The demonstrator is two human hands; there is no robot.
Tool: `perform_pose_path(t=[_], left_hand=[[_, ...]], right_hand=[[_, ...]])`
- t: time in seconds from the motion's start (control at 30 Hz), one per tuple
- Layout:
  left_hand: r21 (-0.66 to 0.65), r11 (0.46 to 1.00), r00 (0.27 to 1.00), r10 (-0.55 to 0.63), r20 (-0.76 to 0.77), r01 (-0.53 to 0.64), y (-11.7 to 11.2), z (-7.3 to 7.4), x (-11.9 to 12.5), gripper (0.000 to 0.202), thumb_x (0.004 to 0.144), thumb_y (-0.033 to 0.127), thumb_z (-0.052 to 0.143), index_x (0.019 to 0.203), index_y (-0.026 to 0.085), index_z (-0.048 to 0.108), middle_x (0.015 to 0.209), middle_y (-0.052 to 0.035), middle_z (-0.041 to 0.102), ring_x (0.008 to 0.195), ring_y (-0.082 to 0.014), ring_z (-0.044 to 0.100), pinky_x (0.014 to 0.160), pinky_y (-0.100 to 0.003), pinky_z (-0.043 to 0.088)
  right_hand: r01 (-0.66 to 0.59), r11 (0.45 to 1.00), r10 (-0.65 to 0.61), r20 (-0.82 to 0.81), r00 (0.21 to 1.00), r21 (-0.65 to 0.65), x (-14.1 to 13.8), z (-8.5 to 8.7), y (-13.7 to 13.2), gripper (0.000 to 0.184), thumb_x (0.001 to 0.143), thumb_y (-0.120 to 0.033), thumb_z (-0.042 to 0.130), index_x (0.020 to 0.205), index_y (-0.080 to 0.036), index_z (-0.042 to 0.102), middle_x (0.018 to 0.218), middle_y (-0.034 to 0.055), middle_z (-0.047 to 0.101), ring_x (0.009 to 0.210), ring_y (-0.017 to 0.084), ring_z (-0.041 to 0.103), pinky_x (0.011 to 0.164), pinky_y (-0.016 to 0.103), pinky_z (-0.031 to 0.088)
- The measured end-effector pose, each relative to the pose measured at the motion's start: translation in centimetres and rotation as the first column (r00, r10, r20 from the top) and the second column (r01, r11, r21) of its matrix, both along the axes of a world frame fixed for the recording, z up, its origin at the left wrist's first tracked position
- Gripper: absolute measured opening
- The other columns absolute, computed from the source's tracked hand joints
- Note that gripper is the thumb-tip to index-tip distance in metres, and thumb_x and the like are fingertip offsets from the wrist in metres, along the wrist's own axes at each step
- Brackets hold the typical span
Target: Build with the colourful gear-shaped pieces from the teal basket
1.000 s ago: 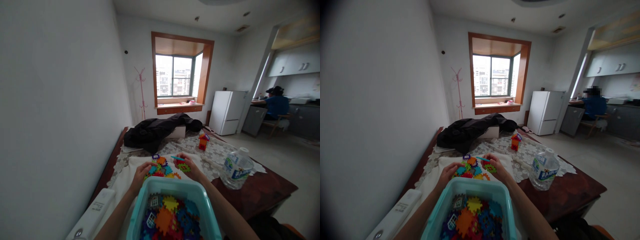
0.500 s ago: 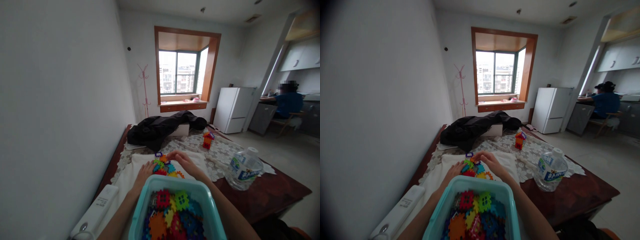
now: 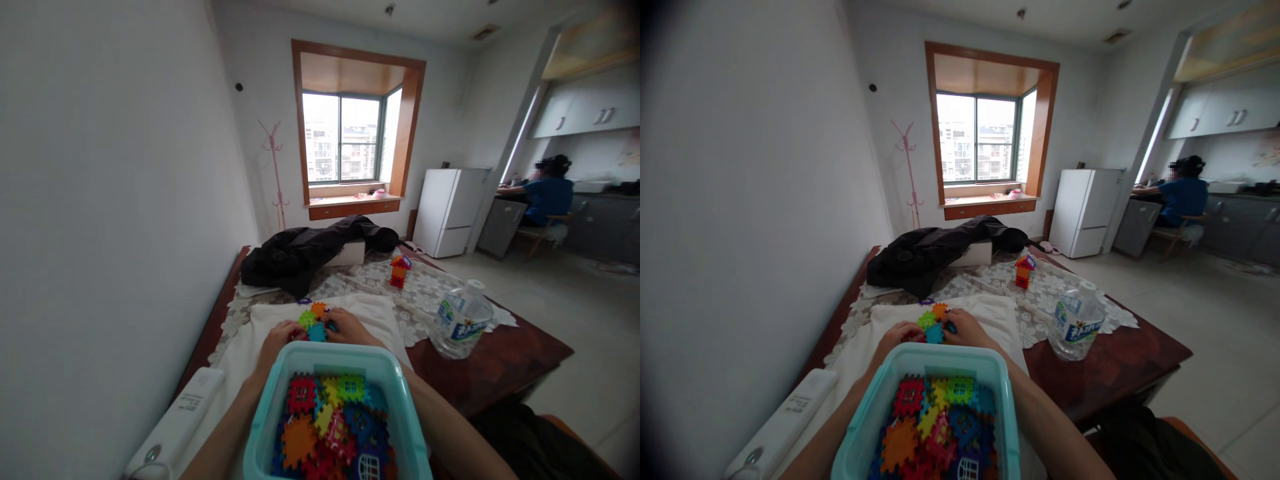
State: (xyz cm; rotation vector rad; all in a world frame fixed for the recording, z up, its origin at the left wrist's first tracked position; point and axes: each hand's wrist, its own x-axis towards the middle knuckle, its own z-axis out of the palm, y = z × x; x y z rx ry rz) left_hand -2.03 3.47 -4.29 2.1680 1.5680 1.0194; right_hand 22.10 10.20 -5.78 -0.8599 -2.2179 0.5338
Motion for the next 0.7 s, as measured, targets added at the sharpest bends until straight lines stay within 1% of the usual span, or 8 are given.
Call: perform_pose_path(t=[0.1, 0.2, 0.3, 0.37, 0.47, 0.57, 0.67, 0.7], left_hand=[[0.076, 0.994, 0.997, 0.083, 0.010, -0.083, 0.4, -0.3, -0.3, 0.020, 0.092, 0.033, 0.064, 0.097, 0.022, 0.080, 0.109, -0.0100, 0.079, 0.108, -0.0283, 0.071, 0.100, -0.041, 0.055], [0.104, 0.977, 0.976, 0.198, -0.095, -0.188, 0.5, -0.5, -0.5, 0.025, 0.090, 0.032, 0.068, 0.111, 0.022, 0.077, 0.122, -0.0103, 0.078, 0.120, -0.0300, 0.068, 0.110, -0.044, 0.049], [0.000, 0.974, 0.954, 0.223, -0.202, -0.228, 0.1, -0.2, -0.4, 0.039, 0.090, 0.031, 0.068, 0.127, 0.020, 0.072, 0.134, -0.0123, 0.074, 0.127, -0.0312, 0.065, 0.112, -0.045, 0.047], [-0.074, 0.968, 0.939, 0.213, -0.270, -0.241, -0.2, 0.1, -0.2, 0.041, 0.090, 0.028, 0.066, 0.130, 0.020, 0.071, 0.136, -0.0130, 0.073, 0.128, -0.0320, 0.065, 0.112, -0.045, 0.046], [-0.111, 0.962, 0.931, 0.205, -0.301, -0.248, -0.5, 0.5, 0.0, 0.041, 0.090, 0.027, 0.066, 0.130, 0.018, 0.073, 0.134, -0.0145, 0.075, 0.126, -0.0325, 0.067, 0.111, -0.045, 0.046], [-0.060, 0.963, 0.943, 0.242, -0.229, -0.262, -0.4, 0.3, -0.2, 0.047, 0.090, 0.037, 0.071, 0.131, 0.015, 0.073, 0.132, -0.0178, 0.076, 0.124, -0.0339, 0.068, 0.110, -0.045, 0.048], [-0.009, 0.957, 0.956, 0.288, -0.064, -0.289, 0.0, 0.0, -0.4, 0.052, 0.087, 0.047, 0.075, 0.128, 0.016, 0.075, 0.129, -0.0186, 0.077, 0.122, -0.0361, 0.069, 0.112, -0.048, 0.047], [-0.017, 0.955, 0.954, 0.297, 0.044, -0.296, 0.1, 0.0, -0.4, 0.054, 0.085, 0.050, 0.076, 0.128, 0.017, 0.076, 0.129, -0.0183, 0.077, 0.122, -0.0363, 0.070, 0.112, -0.049, 0.047]], right_hand=[[0.032, 0.992, -0.045, -0.110, 0.993, -0.123, 0.3, 0.2, 0.0, 0.006, 0.089, -0.020, 0.070, 0.094, -0.019, 0.074, 0.096, 0.0061, 0.075, 0.087, 0.021, 0.066, 0.082, 0.033, 0.052], [0.068, 0.972, -0.120, -0.224, 0.967, -0.227, 0.9, 0.6, 0.1, 0.010, 0.089, -0.027, 0.070, 0.094, -0.019, 0.073, 0.093, 0.0055, 0.074, 0.083, 0.020, 0.065, 0.078, 0.032, 0.051], [0.063, 0.954, -0.164, -0.337, 0.927, -0.292, 1.3, 1.4, 0.3, 0.019, 0.086, -0.037, 0.073, 0.088, -0.019, 0.072, 0.089, 0.0045, 0.073, 0.082, 0.020, 0.064, 0.077, 0.032, 0.050], [0.021, 0.932, -0.195, -0.455, 0.869, -0.361, 1.4, 2.0, 0.5, 0.025, 0.083, -0.045, 0.076, 0.084, -0.020, 0.070, 0.083, 0.0028, 0.071, 0.079, 0.020, 0.063, 0.076, 0.032, 0.050], [-0.169, 0.885, -0.195, -0.675, 0.712, -0.434, 1.5, 3.0, 0.3, 0.033, 0.084, -0.054, 0.075, 0.084, -0.021, 0.068, 0.079, 0.0012, 0.066, 0.075, 0.018, 0.060, 0.074, 0.031, 0.052], [-0.427, 0.807, -0.103, -0.809, 0.578, -0.407, 2.1, 4.1, -0.4, 0.038, 0.082, -0.059, 0.078, 0.087, -0.023, 0.069, 0.089, 0.0032, 0.069, 0.080, 0.019, 0.063, 0.080, 0.033, 0.054], [-0.630, 0.688, 0.145, -0.782, 0.606, -0.361, 2.9, 4.7, -1.0, 0.050, 0.077, -0.071, 0.079, 0.086, -0.022, 0.073, 0.112, 0.0096, 0.073, 0.102, 0.026, 0.069, 0.094, 0.042, 0.056], [-0.647, 0.675, 0.216, -0.743, 0.634, -0.355, 3.0, 4.7, -1.1, 0.054, 0.080, -0.075, 0.075, 0.085, -0.022, 0.074, 0.116, 0.0107, 0.073, 0.108, 0.028, 0.068, 0.098, 0.044, 0.055]])
